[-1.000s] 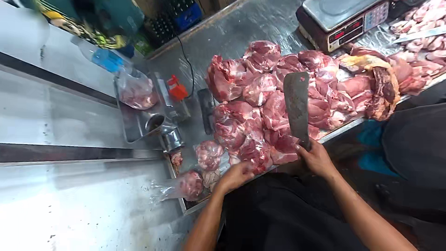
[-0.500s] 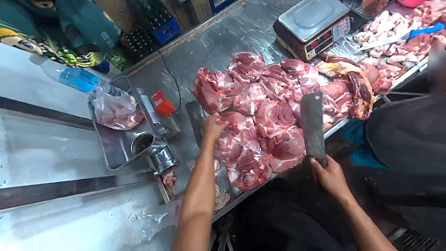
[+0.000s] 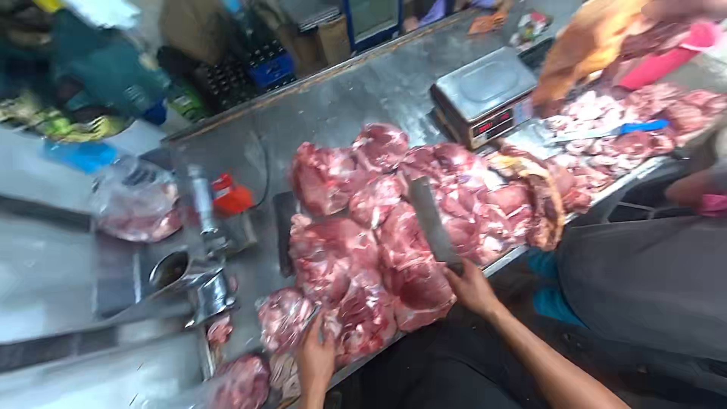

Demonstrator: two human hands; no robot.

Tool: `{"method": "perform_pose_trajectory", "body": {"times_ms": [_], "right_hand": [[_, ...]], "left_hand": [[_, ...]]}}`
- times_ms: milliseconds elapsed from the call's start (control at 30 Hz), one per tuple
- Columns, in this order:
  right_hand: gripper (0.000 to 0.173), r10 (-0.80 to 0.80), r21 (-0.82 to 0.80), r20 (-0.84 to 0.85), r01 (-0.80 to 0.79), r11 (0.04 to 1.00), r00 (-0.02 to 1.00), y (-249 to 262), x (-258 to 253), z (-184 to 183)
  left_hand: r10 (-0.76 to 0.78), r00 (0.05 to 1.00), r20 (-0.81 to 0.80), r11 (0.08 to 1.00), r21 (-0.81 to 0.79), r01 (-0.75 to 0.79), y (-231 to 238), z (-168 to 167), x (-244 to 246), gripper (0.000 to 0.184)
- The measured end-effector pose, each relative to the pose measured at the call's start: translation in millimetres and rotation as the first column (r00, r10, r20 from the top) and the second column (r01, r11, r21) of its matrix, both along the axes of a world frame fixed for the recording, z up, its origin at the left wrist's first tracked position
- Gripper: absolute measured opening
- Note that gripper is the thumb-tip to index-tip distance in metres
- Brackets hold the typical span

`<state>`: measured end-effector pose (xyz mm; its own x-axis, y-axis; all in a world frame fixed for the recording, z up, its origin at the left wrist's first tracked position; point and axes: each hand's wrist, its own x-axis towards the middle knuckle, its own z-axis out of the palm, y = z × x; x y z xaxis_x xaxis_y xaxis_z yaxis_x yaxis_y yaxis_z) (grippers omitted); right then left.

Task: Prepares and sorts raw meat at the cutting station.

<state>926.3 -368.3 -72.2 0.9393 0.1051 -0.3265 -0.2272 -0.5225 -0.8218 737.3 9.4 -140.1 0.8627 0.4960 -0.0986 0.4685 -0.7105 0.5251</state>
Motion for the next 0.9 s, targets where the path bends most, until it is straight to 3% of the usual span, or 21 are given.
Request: {"method": "perform_pose_trajectory", "body": {"times_ms": [100, 167, 200, 267, 333, 367, 467, 533, 633, 700, 800, 867, 900], "right_hand": [[0.036, 0.126, -0.051, -0.011, -0.126, 0.991, 0.992, -20.4, 33.3, 0.7], [0.037, 0.137, -0.078, 0.012, -0.136, 0.988, 0.990, -41.1, 46.5, 1.7], [0.037, 0.124, -0.083, 0.022, -0.121, 0.989, 0.992, -53.8, 49.3, 0.5], [0.036, 0.074, -0.085, 0.047, -0.069, 0.994, 0.996, -83.8, 47.4, -7.2], [0.034, 0.003, -0.109, 0.053, 0.003, 0.994, 0.999, -116.5, 41.8, -19.6], [0.035, -0.031, -0.134, 0.049, 0.037, 0.990, 0.998, -132.3, 37.9, -27.4], [0.036, -0.133, -0.202, 0.009, 0.132, 0.970, 0.991, -171.7, 21.6, -43.9], [0.035, -0.192, -0.222, -0.012, 0.185, 0.957, 0.981, -188.6, 8.8, -51.5], [0.035, -0.229, -0.236, -0.085, 0.204, 0.950, 0.970, -202.8, -12.9, -58.6], [0.037, -0.245, -0.238, -0.134, 0.208, 0.949, 0.960, -209.6, -33.0, -65.0], [0.040, -0.271, -0.228, -0.216, 0.222, 0.948, 0.938, -211.2, -68.8, -72.7], [0.042, -0.271, -0.181, -0.308, 0.224, 0.958, 0.912, -207.3, -75.3, -48.7], [0.043, -0.266, -0.153, -0.347, 0.226, 0.962, 0.899, -205.4, -72.0, -32.3]], "left_hand": [[0.222, 0.972, 0.074, 0.975, -0.038, -0.220, -14.6, -6.1, 23.3, 0.066], [0.321, 0.947, 0.000, 0.925, -0.215, -0.313, -42.6, -1.9, 45.3, 0.066], [0.320, 0.945, -0.069, 0.869, -0.375, -0.322, -59.6, 6.5, 58.8, 0.057], [0.147, 0.976, -0.163, 0.749, -0.626, -0.217, -87.7, 35.1, 92.2, 0.057], [-0.017, 0.998, -0.060, 0.630, -0.776, -0.036, -123.0, 87.9, 146.0, 0.063], [-0.087, 0.996, 0.010, 0.618, -0.784, 0.062, -141.7, 114.3, 177.4, 0.060], [-0.356, 0.932, 0.061, 0.768, -0.550, 0.329, -190.4, 156.0, 277.2, 0.052], [-0.469, 0.883, 0.002, 0.786, -0.454, 0.418, -217.6, 146.1, 343.4, 0.051], [-0.517, 0.855, -0.037, 0.803, -0.368, 0.469, -255.0, 110.9, 434.2, 0.058], [-0.490, 0.871, -0.041, 0.823, -0.350, 0.446, -281.9, 88.7, 487.5, 0.069], [-0.302, 0.950, -0.077, 0.883, -0.399, 0.248, -314.5, 35.7, 556.1, 0.082], [-0.265, 0.950, -0.163, 0.921, -0.336, 0.199, -334.2, 6.3, 594.1, 0.095], [-0.284, 0.936, -0.207, 0.935, -0.275, 0.223, -349.1, 9.2, 605.8, 0.086]]}}
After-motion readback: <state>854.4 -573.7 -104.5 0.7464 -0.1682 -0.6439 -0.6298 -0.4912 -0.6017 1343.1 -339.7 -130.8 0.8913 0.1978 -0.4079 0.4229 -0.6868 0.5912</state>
